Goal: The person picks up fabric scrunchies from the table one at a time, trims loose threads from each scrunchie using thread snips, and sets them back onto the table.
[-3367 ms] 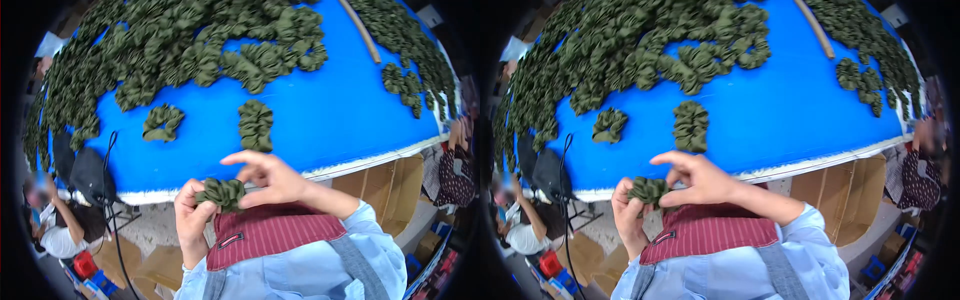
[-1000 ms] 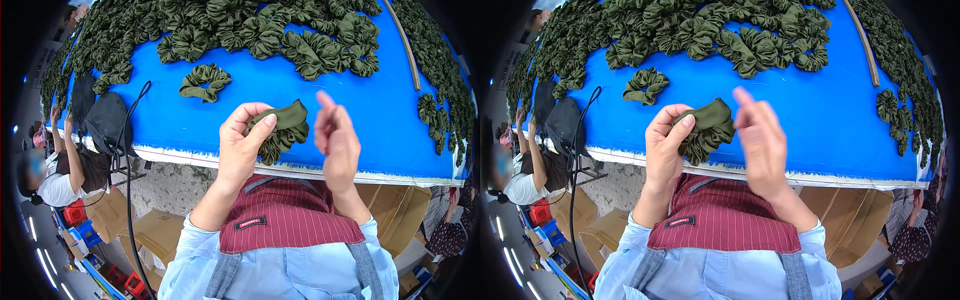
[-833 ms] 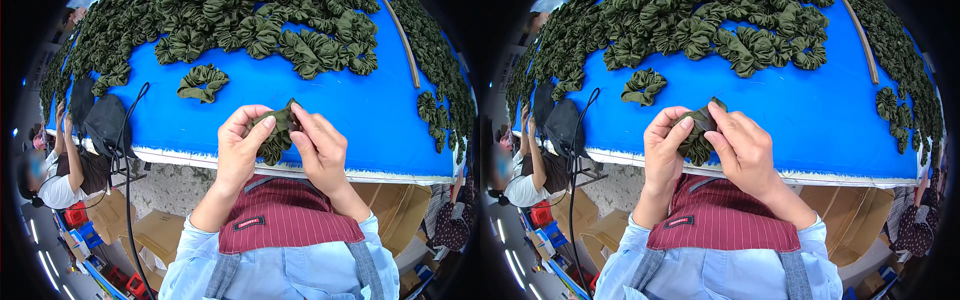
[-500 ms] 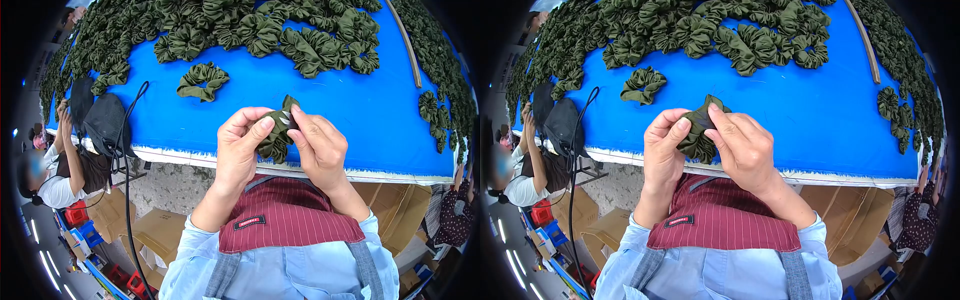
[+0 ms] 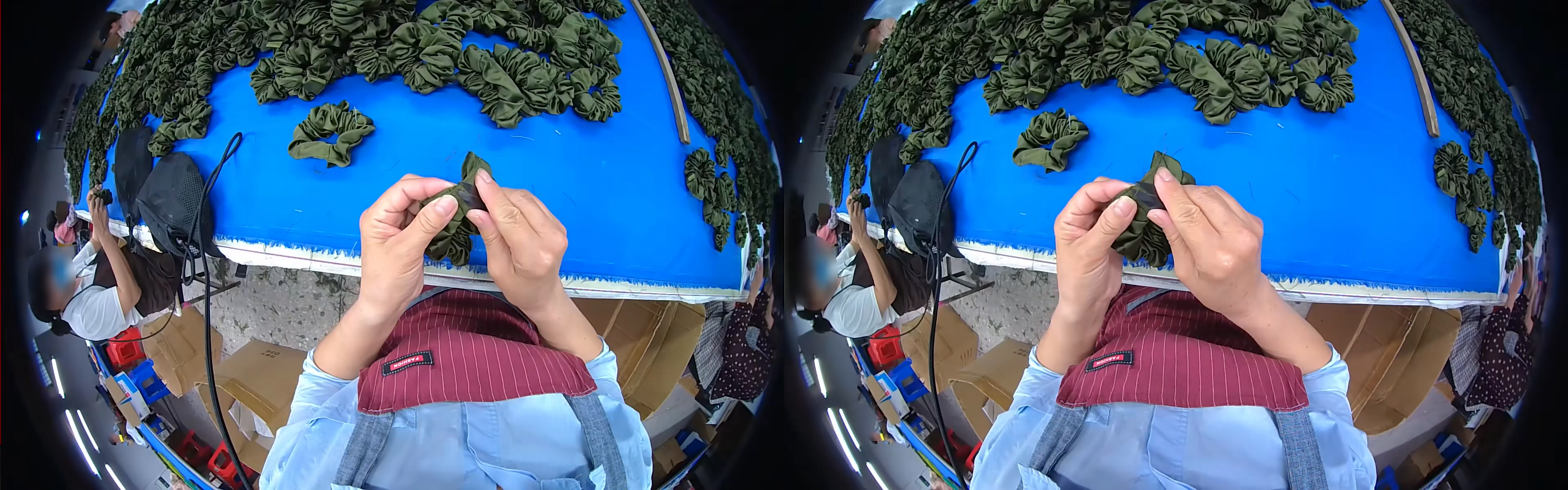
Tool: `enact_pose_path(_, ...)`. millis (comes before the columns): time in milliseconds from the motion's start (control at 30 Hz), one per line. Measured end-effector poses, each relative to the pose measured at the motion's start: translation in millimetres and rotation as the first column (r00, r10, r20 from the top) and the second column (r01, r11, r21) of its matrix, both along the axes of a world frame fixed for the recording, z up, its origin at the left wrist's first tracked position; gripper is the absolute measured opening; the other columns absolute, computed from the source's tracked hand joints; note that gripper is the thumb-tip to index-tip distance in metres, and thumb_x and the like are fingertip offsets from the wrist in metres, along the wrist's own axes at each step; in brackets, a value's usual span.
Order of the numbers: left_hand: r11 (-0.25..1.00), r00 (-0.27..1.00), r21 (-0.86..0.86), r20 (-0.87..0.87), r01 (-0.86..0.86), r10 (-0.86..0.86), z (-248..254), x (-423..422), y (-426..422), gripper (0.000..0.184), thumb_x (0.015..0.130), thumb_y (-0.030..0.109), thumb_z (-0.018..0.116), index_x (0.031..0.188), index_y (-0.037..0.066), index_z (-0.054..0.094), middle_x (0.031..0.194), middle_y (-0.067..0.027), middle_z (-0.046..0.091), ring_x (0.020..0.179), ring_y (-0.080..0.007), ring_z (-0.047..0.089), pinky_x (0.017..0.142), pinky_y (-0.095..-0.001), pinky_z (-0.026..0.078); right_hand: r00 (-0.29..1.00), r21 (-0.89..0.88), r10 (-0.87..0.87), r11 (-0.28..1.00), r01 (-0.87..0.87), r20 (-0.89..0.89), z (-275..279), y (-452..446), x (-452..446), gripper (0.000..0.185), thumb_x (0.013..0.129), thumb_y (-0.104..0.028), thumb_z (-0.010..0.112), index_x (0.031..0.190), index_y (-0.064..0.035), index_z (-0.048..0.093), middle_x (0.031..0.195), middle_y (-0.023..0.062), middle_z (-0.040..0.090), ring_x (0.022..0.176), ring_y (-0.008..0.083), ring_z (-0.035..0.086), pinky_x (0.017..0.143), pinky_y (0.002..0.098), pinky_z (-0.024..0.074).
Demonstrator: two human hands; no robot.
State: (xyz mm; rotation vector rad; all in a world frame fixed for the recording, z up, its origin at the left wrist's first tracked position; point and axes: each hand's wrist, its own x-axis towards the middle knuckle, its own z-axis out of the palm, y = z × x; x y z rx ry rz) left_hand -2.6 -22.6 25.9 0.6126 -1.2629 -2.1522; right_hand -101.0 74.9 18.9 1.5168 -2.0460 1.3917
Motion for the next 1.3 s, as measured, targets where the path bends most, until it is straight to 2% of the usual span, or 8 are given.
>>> enact_pose_path(133,1.000,1.000,-0.008,-0.021,-0.018,0.018,-0.3,-1.8,2.2,0.013,0.082,0.002,0.061,0.095,0.001,0.060,0.081,-0.0031,0.060,0.068,-0.0047,0.051,0.063,-0.0155,0.042,1.000,0.009,-0.001,1.000,0.001,0.007,-0.3,2.3,0.1,0.030,0.072,0.002,0.065,0.102,0.0033,0.061,0.078,0.0103,0.060,0.061,0.0171,0.054,0.052,0.0245,0.0444)
enact_pose_path(267,0.997,0.997,0.021,0.003,-0.076,0.076,4.3,-2.0,4.1,0.012,0.083,0.004,0.060,0.094,0.000,0.059,0.083,-0.0038,0.060,0.070,-0.0057,0.052,0.063,-0.0167,0.042,0.893,-0.074,0.027,0.997,0.008,0.449,2.2,5.4,0.8,0.030,0.073,0.001,0.065,0.103,0.0021,0.060,0.077,0.0083,0.060,0.058,0.0139,0.050,0.050,0.0207,0.0408)
enact_pose_path(467,0.984,0.986,-0.102,0.069,-0.147,0.154,2.7,-2.5,15.1,0.012,0.083,0.006,0.060,0.093,0.000,0.058,0.084,-0.0048,0.060,0.071,-0.0070,0.052,0.065,-0.0183,0.044,0.788,-0.044,0.074,0.997,-0.060,0.611,14.0,4.5,12.2,0.028,0.075,-0.001,0.065,0.103,0.0012,0.060,0.076,0.0050,0.060,0.057,0.0101,0.047,0.050,0.0190,0.0388)
enact_pose_path(600,0.974,0.993,-0.200,-0.065,-0.106,0.095,1.6,0.3,12.4,0.014,0.087,0.007,0.053,0.098,-0.001,0.056,0.090,-0.0098,0.061,0.075,-0.0124,0.056,0.072,-0.0228,0.045,0.473,-0.095,0.116,0.993,-0.068,0.874,10.6,4.5,5.4,0.024,0.077,-0.003,0.065,0.100,0.0011,0.059,0.075,0.0025,0.060,0.057,0.0072,0.046,0.051,0.0192,0.0390)
enact_pose_path(800,0.928,0.961,-0.260,0.004,-0.267,0.278,11.3,-10.8,-12.8,0.013,0.085,0.007,0.056,0.096,-0.001,0.056,0.086,-0.0066,0.060,0.070,-0.0099,0.054,0.066,-0.0189,0.044,0.317,-0.184,0.217,0.974,-0.131,0.923,17.1,10.7,-10.1,0.020,0.078,-0.004,0.063,0.097,0.0013,0.059,0.075,0.0008,0.060,0.058,0.0050,0.045,0.051,0.0180,0.0376)
enact_pose_path(933,0.977,0.975,-0.014,0.065,0.214,-0.213,8.7,-2.6,-18.5,0.014,0.086,0.007,0.054,0.098,-0.001,0.054,0.086,-0.0075,0.058,0.069,-0.0102,0.053,0.065,-0.0191,0.044,0.249,-0.266,0.328,0.931,-0.250,0.911,14.0,10.9,-15.0,0.020,0.078,-0.004,0.063,0.097,-0.0003,0.060,0.075,0.0016,0.060,0.057,0.0052,0.045,0.049,0.0179,0.0369)
enact_pose_path(1100,0.974,0.988,0.178,-0.099,0.138,-0.122,5.3,-2.4,-10.8,0.014,0.088,0.010,0.053,0.098,0.001,0.052,0.084,-0.0066,0.057,0.067,-0.0090,0.052,0.064,-0.0191,0.043,0.733,-0.111,0.008,0.989,0.092,0.680,-2.0,4.7,-21.8,0.023,0.075,-0.001,0.063,0.097,-0.0018,0.060,0.075,0.0017,0.060,0.057,0.0062,0.045,0.048,0.0193,0.0368)
enact_pose_path(1300,0.987,0.999,0.163,-0.032,-0.004,0.009,6.7,-9.9,-4.2,0.011,0.089,0.011,0.052,0.095,0.001,0.052,0.080,-0.0051,0.055,0.064,-0.0084,0.051,0.061,-0.0190,0.043,0.832,-0.024,0.036,0.999,-0.028,0.554,23.2,11.2,-8.2,0.026,0.068,0.006,0.063,0.093,-0.0026,0.061,0.074,0.0021,0.060,0.056,0.0079,0.046,0.047,0.0203,0.0362)
